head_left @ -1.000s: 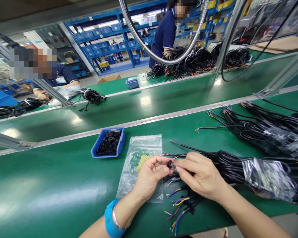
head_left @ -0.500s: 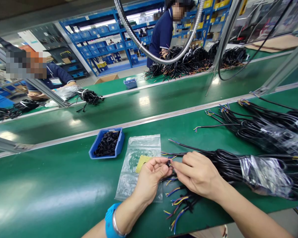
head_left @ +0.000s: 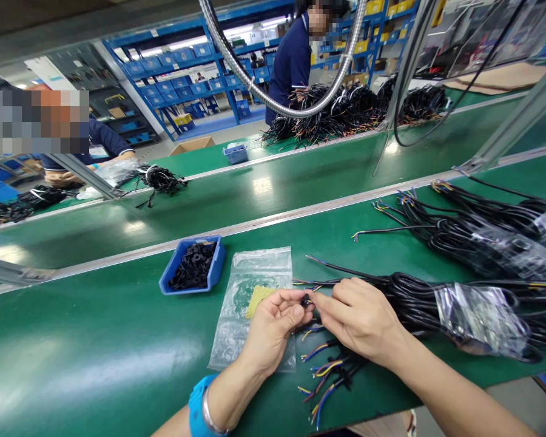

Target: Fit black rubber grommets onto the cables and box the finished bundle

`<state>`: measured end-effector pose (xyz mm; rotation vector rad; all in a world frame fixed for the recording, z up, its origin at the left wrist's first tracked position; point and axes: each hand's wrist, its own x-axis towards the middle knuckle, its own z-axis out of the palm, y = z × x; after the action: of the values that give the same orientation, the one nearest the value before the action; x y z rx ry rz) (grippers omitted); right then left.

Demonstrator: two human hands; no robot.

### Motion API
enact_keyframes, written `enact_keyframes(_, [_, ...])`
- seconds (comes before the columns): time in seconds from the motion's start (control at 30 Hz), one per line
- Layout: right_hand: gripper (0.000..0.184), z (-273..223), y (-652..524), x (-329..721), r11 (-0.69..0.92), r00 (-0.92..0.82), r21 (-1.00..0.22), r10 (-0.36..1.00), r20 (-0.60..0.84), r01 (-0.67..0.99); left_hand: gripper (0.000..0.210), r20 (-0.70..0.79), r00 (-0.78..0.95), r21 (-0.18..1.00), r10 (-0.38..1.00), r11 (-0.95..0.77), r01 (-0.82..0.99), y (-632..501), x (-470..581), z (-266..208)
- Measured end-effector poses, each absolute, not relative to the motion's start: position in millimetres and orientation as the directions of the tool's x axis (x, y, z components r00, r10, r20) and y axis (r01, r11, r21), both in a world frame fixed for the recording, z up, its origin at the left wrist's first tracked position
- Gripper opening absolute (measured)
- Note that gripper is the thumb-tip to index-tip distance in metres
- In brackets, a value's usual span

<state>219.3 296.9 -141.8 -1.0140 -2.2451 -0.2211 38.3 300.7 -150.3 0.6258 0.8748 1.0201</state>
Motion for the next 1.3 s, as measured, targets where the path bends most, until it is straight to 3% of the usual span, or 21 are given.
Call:
enact_keyframes(0.27, [0.024, -145.8, 298.3, 217.3, 0.694, -0.464, -0.211, 0.644, 0.608, 0.688, 0.028, -0.226, 0.218, 0.885, 0.949, 0.294, -0.361, 301.6, 40.5, -159.7])
enact_keyframes(0.37, [0.017, -145.6, 296.8, 220.4, 0.683, -0.438, -0.311, 0.687, 0.580, 0.660, 0.027, -0.197, 0.219, 0.890, 0.956, 0.268, -0.369, 301.1, 41.9, -161.6])
enact_keyframes(0.5, [0.019, -145.7, 292.3, 227.5, 0.527, -0.364, -0.440, 0.839, 0.403, 0.727, 0.034, -0.214, 0.197, 0.867, 0.957, 0.279, -0.413, 302.9, 42.6, -159.3])
enact_keyframes(0.6, [0.008, -151.5, 289.6, 230.5, 0.419, -0.313, -0.426, 0.902, 0.299, 0.801, 0.041, -0.272, 0.195, 0.844, 0.942, 0.331, -0.421, 305.5, 44.7, -157.1])
enact_keyframes(0.73, [0.014, -164.1, 288.5, 230.8, 0.462, -0.285, -0.422, 0.863, 0.418, 0.780, 0.037, -0.306, 0.253, 0.852, 0.918, 0.383, -0.358, 308.0, 52.5, -157.8])
enact_keyframes(0.83, [0.017, -171.0, 287.5, 230.1, 0.482, -0.271, -0.340, 0.815, 0.513, 0.808, 0.039, -0.334, 0.281, 0.850, 0.900, 0.416, -0.322, 310.2, 58.0, -157.5])
enact_keyframes(1.13, [0.037, -179.9, 283.6, 231.4, 0.454, -0.325, -0.133, 0.785, 0.528, 0.881, 0.038, -0.411, 0.294, 0.828, 0.863, 0.488, -0.276, 319.7, 59.9, -151.8])
enact_keyframes(1.3, [0.019, -174.5, 280.8, 231.9, 0.426, -0.258, -0.217, 0.805, 0.534, 0.878, 0.041, -0.444, 0.225, 0.803, 0.867, 0.496, -0.329, 315.1, 65.4, -153.3])
